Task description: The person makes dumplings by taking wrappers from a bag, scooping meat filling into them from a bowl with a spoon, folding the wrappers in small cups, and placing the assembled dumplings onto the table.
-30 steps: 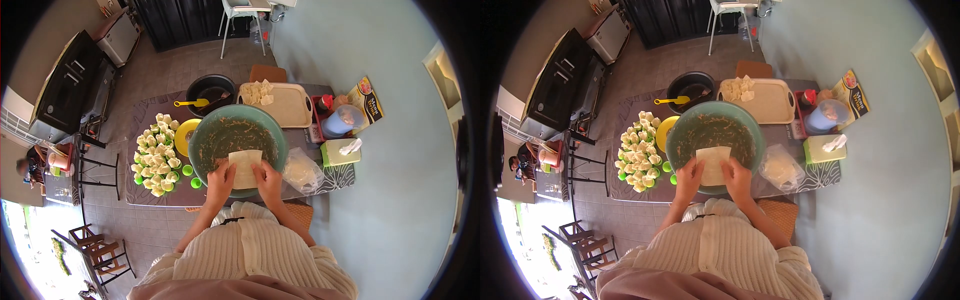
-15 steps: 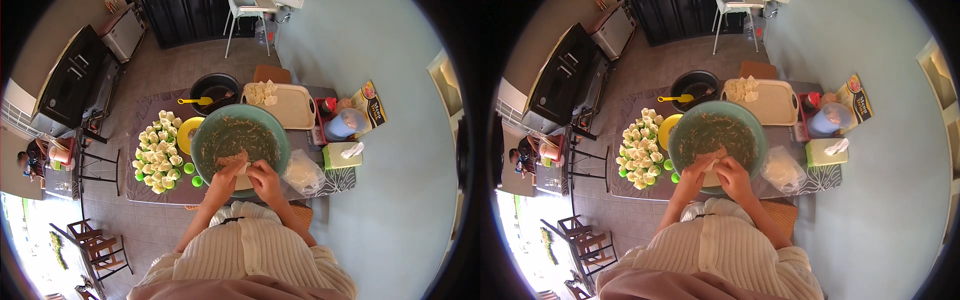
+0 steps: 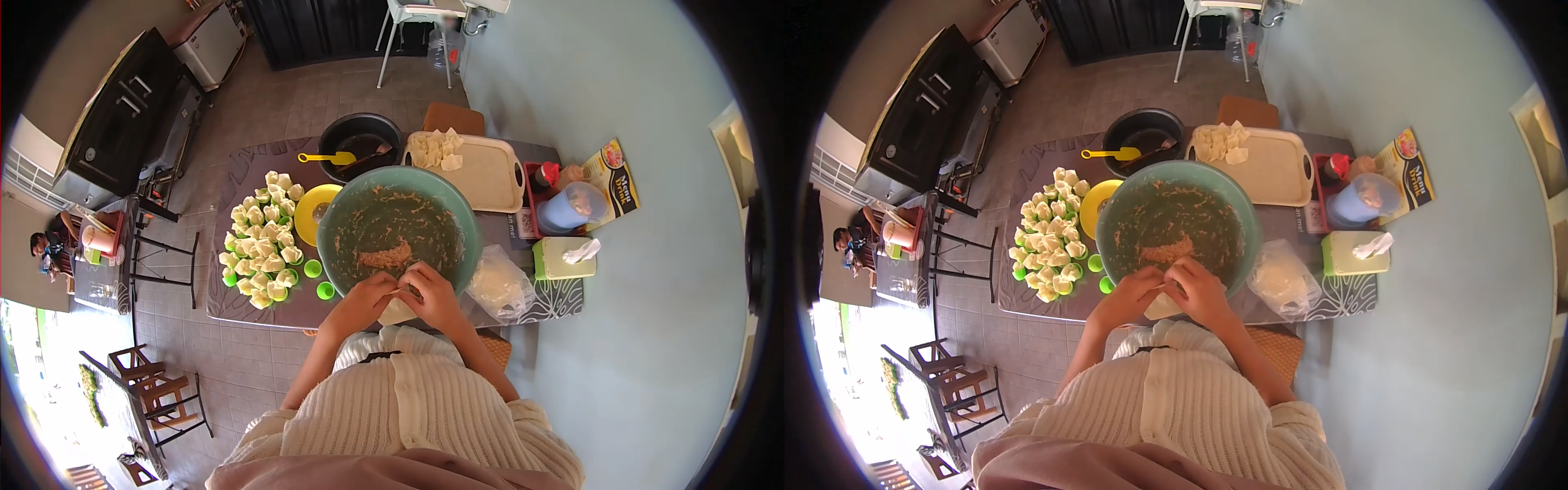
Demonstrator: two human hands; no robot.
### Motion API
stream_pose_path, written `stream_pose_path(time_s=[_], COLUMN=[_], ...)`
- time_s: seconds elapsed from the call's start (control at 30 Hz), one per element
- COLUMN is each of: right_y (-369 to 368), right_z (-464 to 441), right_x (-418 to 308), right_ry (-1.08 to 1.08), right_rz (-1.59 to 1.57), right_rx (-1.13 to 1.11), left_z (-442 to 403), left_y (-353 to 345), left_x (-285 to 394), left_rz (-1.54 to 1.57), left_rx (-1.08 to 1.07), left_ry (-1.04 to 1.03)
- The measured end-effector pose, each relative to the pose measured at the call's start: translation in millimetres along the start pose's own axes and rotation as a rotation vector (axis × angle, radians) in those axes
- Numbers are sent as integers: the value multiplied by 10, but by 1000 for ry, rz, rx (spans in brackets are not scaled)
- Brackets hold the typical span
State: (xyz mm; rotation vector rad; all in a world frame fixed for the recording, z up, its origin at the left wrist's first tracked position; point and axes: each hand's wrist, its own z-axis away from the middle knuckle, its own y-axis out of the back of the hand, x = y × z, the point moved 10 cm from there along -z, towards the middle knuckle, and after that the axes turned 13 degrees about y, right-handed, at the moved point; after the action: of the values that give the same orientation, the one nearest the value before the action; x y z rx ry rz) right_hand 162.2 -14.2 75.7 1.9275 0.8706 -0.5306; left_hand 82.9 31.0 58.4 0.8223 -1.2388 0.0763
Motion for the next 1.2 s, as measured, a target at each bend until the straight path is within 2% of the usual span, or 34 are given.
stream_pose_path(time_s=[0.07,0.1,0.17,0.27,0.33,0.5,0.57,0.63,0.67,0.73,0.77,0.83,0.87,0.93,0.97,1.03,1.1,1.2], right_y=[-93,-130,-193,-314,-406,-750,-745,-793,-790,-836,-833,-768,-701,-597,-526,-476,-469,-461], right_z=[5,-1,6,-40,-75,-77,-99,-90,-79,-30,-19,-18,-21,-36,-24,1,37,87], right_x=[55,64,160,159,118,130,83,96,125,177,204,280,329,378,422,509,578,607], right_ry=[-2,3,-84,-60,-27,-30,14,-2,-23,-26,-28,-57,-88,-125,-166,-208,-250,-257], right_rz=[4,-1,-112,-132,-111,-41,-10,25,63,105,150,194,238,274,312,278,244,207], right_rx=[-27,-33,-2,-58,-110,-283,-197,-180,-156,-154,-148,-118,-85,-68,-49,-44,-36,-5], left_z=[14,21,47,87,132,251,315,379,406,439,454,538,569,757,790,967,920,735], left_y=[47,97,159,169,250,274,289,233,241,315,359,413,461,798,808,903,808,678], left_x=[24,-2,-85,-244,-282,-596,-734,-964,-972,-819,-786,-969,-1050,-1339,-1586,-2170,-2538,-2578], left_rz=[-23,-4,16,-122,-93,42,69,225,226,23,25,296,296,251,252,173,56,-207], left_rx=[8,19,39,82,198,313,373,328,332,373,375,345,348,621,622,806,759,644], left_ry=[16,88,168,202,203,329,358,505,508,424,426,643,644,583,585,678,756,881])
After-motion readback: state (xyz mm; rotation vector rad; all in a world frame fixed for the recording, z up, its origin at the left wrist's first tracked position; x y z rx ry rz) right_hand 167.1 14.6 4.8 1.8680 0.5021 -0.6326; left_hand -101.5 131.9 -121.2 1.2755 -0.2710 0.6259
